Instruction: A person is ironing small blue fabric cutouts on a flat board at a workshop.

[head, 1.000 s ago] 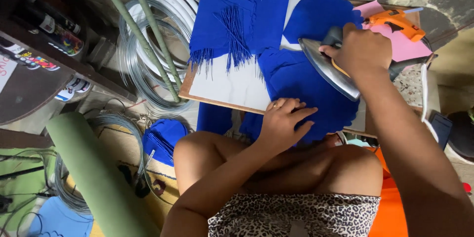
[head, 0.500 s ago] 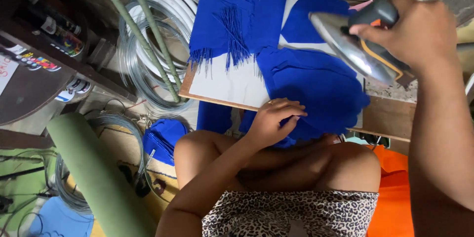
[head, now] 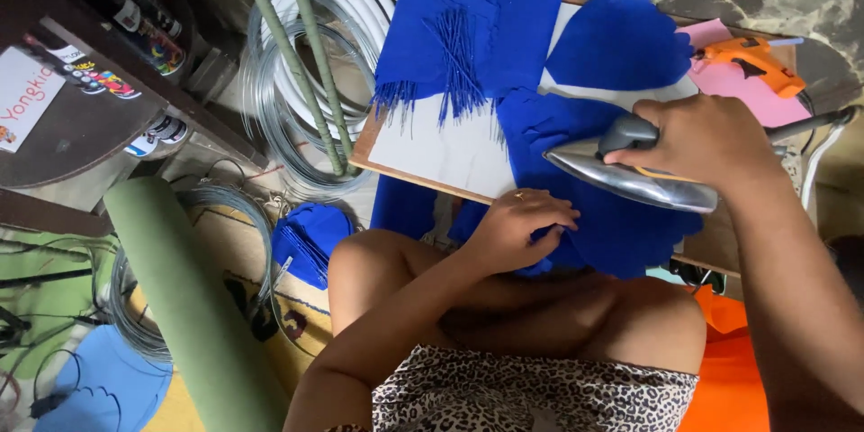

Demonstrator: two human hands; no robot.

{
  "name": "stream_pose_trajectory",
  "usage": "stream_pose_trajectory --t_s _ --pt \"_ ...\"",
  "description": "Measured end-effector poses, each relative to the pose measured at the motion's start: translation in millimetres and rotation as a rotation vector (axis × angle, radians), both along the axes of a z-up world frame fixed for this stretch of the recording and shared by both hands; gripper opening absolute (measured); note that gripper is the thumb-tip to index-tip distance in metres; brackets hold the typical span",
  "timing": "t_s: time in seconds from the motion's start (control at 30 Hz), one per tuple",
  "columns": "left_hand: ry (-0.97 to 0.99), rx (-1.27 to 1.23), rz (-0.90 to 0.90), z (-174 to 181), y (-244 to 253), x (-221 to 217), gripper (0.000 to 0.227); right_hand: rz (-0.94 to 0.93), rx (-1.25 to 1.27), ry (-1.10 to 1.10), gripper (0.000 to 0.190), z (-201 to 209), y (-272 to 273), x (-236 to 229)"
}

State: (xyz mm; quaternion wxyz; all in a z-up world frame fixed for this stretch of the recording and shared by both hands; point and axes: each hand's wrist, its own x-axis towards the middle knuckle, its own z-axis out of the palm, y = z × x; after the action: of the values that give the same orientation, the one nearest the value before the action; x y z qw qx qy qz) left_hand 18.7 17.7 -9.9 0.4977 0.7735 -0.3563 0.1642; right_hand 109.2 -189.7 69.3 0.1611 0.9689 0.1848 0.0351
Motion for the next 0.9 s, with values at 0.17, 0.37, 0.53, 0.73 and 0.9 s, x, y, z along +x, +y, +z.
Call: stream_pose_trajectory --t_s 0.17,0.37,0.53,0.73,0.9 --pt "-0.014 -0.05 -0.021 -4.1 1.2 -1.4 0.016 -0.035 0.033 0.056 0.067 -3.6 6.3 -0.9" --pt "-0.061 0.072 0.381 34.4 15.7 41.3 0.011 -0.01 -0.008 0.028 0.069 -7.5 2.8 -5.0" --pt "-0.022 0.559 0.263 23.5 7.3 113.5 0.01 0.046 -0.054 -0.05 0.072 -11.4 0.7 -4.4" --pt "0.091 0.755 0.025 11.8 -3.3 145.2 0.008 0.043 -0.028 -0.019 0.065 -7.6 2.4 -6.5" --pt "0.15 0.936 0.045 4.3 -9.1 154.1 0.002 0.082 -0.004 -0.068 0.066 -11.7 -0.4 -4.8"
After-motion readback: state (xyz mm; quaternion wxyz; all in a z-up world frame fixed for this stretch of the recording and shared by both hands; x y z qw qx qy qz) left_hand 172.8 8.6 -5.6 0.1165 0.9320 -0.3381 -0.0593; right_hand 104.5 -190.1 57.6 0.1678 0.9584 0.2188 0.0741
